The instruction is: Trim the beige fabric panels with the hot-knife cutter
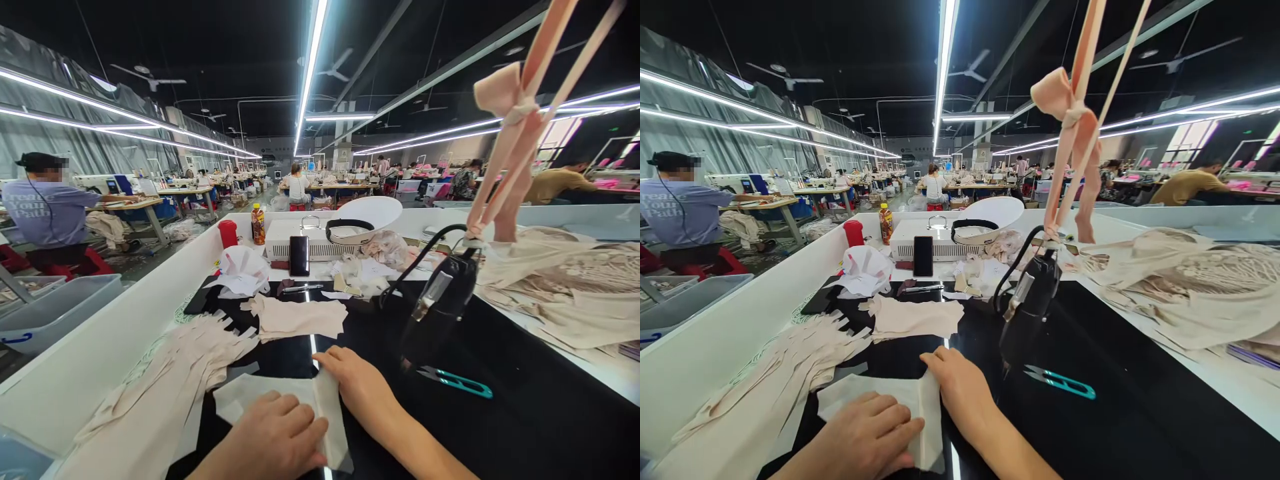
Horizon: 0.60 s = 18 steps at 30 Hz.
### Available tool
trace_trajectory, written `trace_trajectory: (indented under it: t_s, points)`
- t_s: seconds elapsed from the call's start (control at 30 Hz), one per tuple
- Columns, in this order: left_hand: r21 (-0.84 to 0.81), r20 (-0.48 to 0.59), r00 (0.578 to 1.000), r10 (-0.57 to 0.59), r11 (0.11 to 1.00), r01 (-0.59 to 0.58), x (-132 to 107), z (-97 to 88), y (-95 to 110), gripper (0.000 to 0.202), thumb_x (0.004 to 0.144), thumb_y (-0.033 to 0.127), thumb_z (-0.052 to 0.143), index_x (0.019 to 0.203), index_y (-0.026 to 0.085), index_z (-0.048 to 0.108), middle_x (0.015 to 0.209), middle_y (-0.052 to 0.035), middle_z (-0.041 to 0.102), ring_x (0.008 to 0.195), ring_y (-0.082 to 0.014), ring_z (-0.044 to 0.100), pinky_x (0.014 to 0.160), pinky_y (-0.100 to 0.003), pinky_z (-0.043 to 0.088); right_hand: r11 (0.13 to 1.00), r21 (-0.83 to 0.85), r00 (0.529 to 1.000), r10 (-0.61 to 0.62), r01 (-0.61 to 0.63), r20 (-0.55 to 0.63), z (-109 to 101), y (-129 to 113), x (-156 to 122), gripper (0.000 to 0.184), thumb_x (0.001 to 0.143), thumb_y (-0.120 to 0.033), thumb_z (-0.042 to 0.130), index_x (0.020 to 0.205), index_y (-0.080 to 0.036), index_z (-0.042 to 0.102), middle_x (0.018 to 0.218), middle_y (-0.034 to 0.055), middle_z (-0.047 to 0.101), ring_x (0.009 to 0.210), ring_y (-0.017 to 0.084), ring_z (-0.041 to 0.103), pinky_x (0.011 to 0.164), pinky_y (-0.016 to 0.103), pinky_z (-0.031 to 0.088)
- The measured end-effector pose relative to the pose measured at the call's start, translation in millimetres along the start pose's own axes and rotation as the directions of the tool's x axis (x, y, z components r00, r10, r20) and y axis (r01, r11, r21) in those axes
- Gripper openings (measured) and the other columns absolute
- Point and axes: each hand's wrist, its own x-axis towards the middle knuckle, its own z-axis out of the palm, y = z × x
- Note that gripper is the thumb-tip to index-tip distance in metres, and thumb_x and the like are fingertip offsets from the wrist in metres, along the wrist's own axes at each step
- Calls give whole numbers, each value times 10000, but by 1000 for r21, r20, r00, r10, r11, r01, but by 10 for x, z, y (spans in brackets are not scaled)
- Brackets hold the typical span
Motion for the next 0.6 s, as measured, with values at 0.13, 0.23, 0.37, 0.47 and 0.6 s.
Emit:
trace_trajectory:
  t_s: [0.13,0.23,0.37,0.47,0.6]
  points:
    - [-49,57,997,-46,998,49,-104,155,40,232,1027,399,646,1097,182,602,883,0,654,778,-178,627,676,-308,461,989,-150,998,-3,-6,-57,-7,105,9,545,878,83,477,1305,-175,698,1188,148,748,1079,349,707,843,467,603]
    - [-65,71,997,-43,997,48,-148,167,29,231,999,378,688,1086,183,601,914,-2,650,796,-185,615,682,-316,472,981,-194,994,-43,22,-103,-44,117,-45,596,860,110,456,1367,-143,642,1281,182,710,1187,368,666,904,515,594]
    - [-76,55,997,-50,996,54,-171,192,48,234,1006,382,672,1114,188,598,928,-6,647,800,-194,601,667,-323,474,965,-200,973,-195,168,-124,-14,21,-169,642,843,142,427,1299,-242,664,1229,62,740,1154,231,687,921,359,585]
    - [-80,66,995,-70,994,76,-168,202,75,244,998,370,683,1142,193,598,952,-17,658,816,-206,602,672,-328,483,932,-263,949,-291,251,-124,40,-26,-216,474,884,101,450,1114,-222,709,1050,43,774,941,207,733,800,318,586]
    - [-105,100,987,-126,985,136,-168,159,94,260,963,279,722,1179,203,599,1015,-31,679,844,-223,615,703,-330,501,922,-317,954,-273,222,-126,2,2,-262,405,888,92,451,1114,-133,700,1058,127,777,880,269,742,739,379,592]
